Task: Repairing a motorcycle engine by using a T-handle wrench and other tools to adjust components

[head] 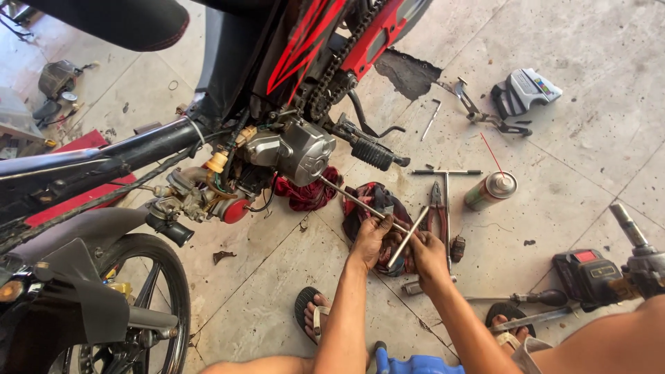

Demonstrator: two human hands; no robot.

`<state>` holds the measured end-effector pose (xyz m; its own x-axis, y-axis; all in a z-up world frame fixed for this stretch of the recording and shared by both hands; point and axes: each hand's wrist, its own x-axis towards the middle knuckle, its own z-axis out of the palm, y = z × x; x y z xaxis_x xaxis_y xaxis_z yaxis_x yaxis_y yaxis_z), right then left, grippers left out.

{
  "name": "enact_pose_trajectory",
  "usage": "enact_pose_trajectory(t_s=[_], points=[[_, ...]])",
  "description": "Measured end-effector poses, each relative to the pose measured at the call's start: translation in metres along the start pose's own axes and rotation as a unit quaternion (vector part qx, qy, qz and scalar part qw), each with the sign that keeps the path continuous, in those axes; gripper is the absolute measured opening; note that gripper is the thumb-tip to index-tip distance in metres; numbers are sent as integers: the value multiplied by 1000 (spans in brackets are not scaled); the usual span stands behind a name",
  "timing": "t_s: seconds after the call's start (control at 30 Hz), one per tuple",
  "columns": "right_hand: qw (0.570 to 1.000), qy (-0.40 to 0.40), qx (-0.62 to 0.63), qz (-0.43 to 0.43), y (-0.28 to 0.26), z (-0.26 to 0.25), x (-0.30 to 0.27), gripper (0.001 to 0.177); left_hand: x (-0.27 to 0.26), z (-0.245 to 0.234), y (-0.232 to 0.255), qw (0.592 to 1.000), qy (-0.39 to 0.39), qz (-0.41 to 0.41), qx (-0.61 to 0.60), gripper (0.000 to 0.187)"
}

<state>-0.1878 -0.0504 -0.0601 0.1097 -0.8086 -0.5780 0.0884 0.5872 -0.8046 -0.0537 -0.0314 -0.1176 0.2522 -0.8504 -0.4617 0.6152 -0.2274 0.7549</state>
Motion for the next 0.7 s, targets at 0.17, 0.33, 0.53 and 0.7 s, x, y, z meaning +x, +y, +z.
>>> enact_pose_trajectory(t_s=[0.17,0.33,0.53,0.7], points=[[968,-183,-146,-94,-21,-27,-26,7,5,1,-2,1000,13,14,-17,24],[973,-136,6,-185,-24,-38,-2,31,-14,6,17,1000,9,8,-20,20],[882,-255,-393,-50,-21,-40,-20,41,-24,11,44,993,-98,23,-55,25],[954,-196,-154,-168,-63,-48,-12,16,-17,1,33,998,-54,15,-15,24]])
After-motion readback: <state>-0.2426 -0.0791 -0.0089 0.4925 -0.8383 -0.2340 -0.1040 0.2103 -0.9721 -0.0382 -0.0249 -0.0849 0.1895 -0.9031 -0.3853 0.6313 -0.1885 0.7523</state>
